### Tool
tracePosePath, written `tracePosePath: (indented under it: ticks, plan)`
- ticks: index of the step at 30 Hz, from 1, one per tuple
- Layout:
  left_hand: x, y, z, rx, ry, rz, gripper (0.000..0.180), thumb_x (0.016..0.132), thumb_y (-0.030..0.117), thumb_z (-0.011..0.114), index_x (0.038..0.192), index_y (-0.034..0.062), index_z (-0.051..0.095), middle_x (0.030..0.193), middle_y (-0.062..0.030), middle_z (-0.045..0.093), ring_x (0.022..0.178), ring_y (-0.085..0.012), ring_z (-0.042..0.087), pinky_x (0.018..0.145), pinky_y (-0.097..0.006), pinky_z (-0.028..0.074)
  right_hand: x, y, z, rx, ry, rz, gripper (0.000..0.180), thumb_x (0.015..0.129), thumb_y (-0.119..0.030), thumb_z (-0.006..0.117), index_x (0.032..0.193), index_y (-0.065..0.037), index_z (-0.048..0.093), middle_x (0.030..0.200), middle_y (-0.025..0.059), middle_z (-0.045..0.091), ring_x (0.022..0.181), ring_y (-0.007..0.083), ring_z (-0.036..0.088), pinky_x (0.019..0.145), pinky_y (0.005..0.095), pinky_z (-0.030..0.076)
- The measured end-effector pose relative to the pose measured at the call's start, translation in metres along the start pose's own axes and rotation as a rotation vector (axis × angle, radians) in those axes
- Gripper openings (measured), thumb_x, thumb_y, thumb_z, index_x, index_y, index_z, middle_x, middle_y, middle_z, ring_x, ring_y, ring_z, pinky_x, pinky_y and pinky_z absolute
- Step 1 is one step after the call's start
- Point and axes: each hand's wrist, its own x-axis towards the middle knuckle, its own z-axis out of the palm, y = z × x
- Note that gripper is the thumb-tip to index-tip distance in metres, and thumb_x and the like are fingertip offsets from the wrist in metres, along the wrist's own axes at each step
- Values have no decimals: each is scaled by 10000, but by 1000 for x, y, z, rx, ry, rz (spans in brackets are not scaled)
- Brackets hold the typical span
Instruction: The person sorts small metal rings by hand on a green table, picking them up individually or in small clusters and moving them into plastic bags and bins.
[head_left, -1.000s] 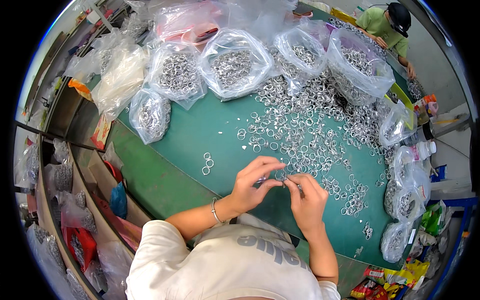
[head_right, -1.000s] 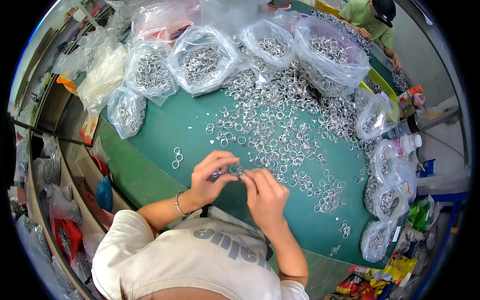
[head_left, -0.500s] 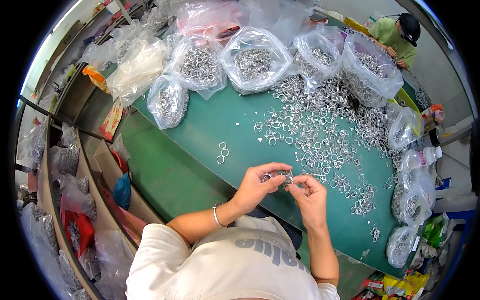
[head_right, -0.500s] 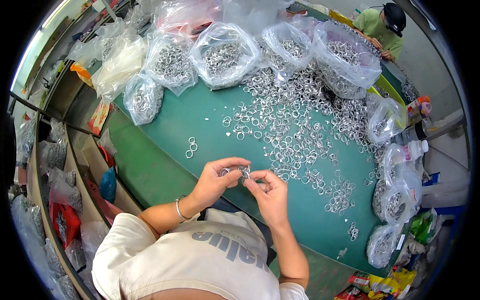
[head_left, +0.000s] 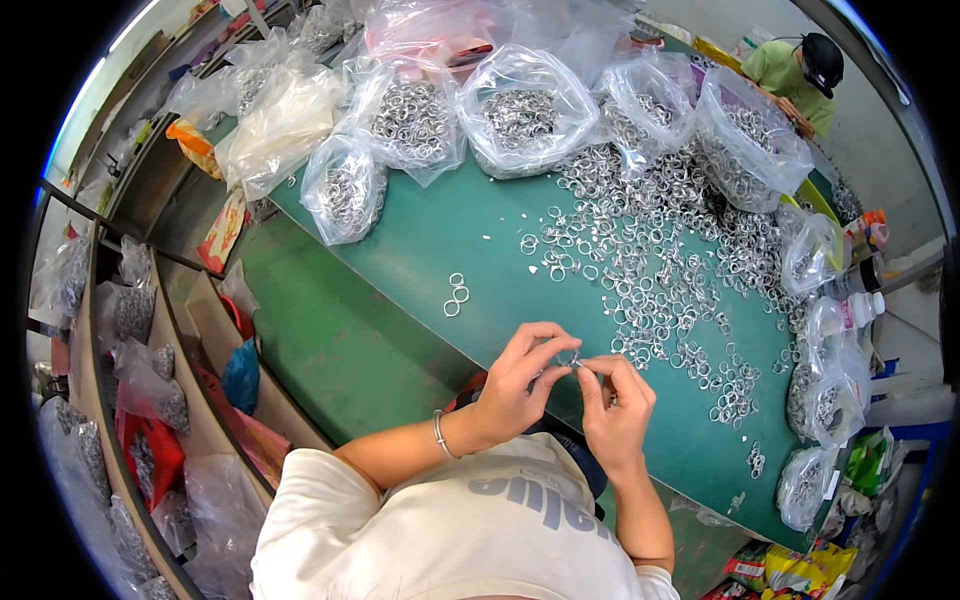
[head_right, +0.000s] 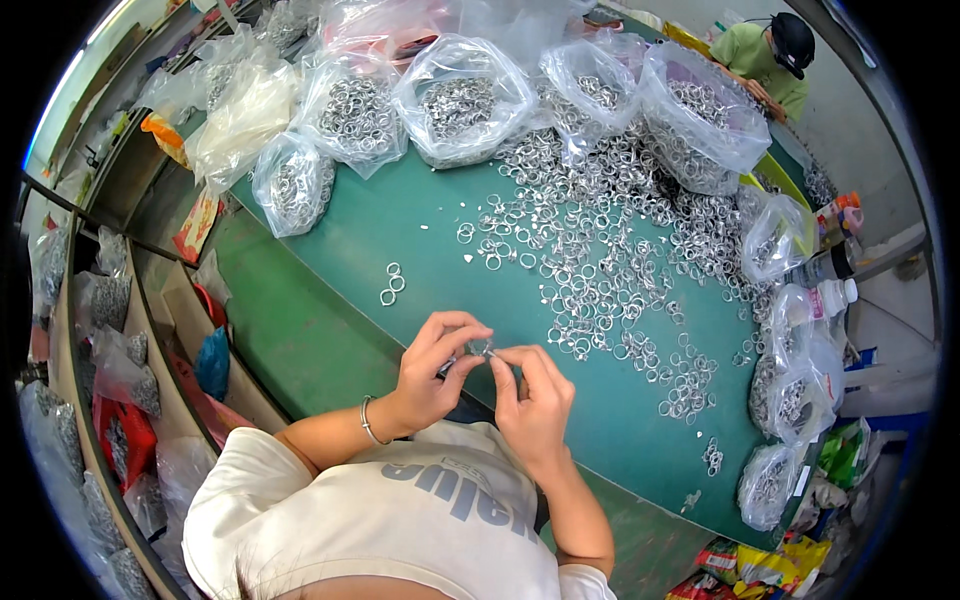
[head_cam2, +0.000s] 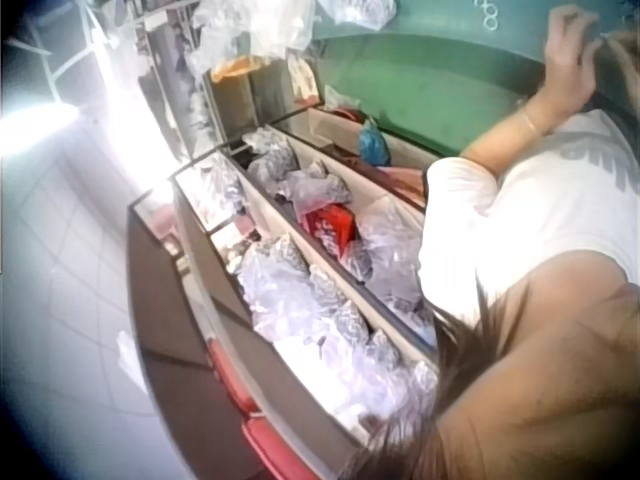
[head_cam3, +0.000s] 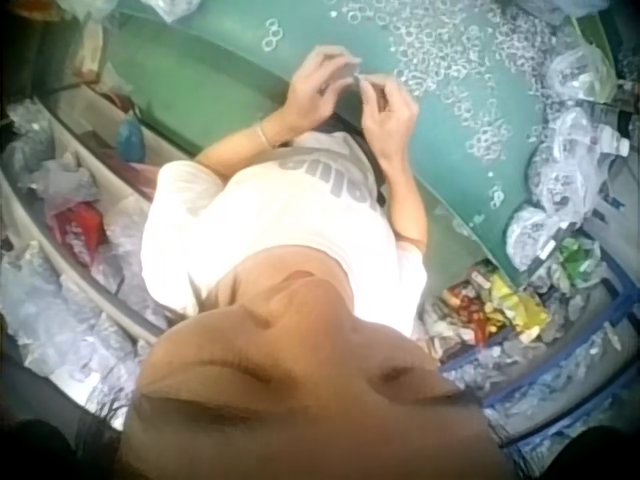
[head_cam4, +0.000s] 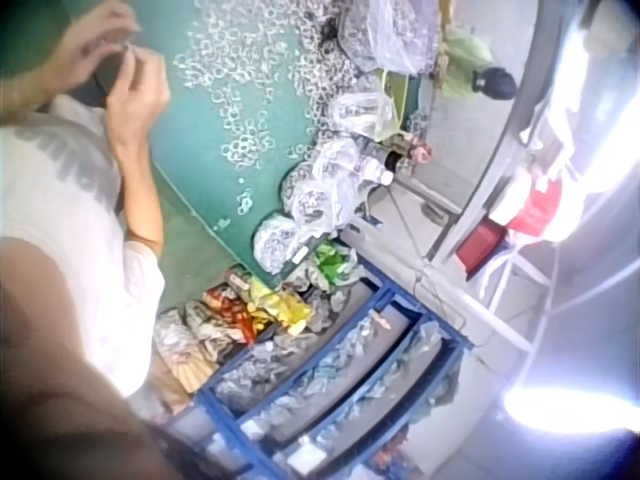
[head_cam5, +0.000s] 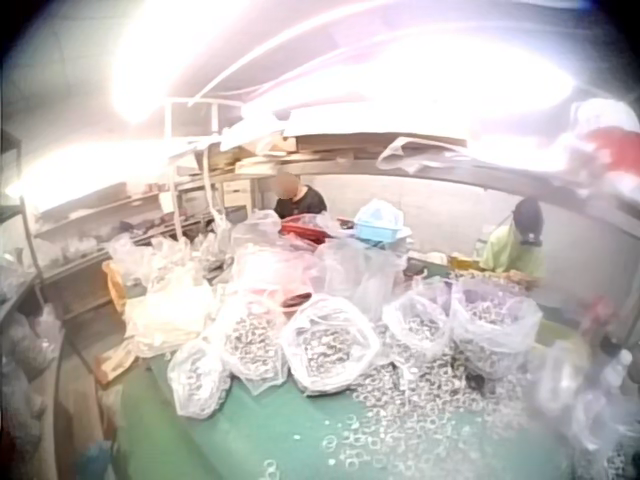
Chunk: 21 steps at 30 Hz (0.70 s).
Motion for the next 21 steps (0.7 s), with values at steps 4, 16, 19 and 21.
tracePosePath:
  ticks: [4,16,19,21]
  plan:
    - [6,7,-4,-8,-14,4,324,774,-77,641,1086,7,616,1037,-97,547,671,-117,490,632,-228,430,-3,12,4,92,48,-8,46,834,15,639,863,30,608,832,77,635,504,55,405,452,220,324]
    - [-4,-5,0,-217,-6,-147,294,732,-51,725,988,8,592,1033,-82,559,630,-46,447,606,-207,409,-21,24,15,1035,35,486,88,902,-56,609,953,11,582,884,34,601,567,-5,425,456,159,293]
    - [-3,-5,-5,-452,-63,-298,292,720,-59,728,965,11,586,987,-85,597,615,-51,440,599,-201,405,-19,18,17,704,98,346,71,906,-52,599,948,3,580,897,30,599,601,-9,447,499,148,309]
    - [-6,-7,-8,-399,-71,-274,312,714,-61,726,991,16,604,973,-80,613,607,-54,436,587,-201,402,-16,15,16,613,71,304,60,907,-43,592,945,1,577,913,32,598,623,-11,460,524,143,316]
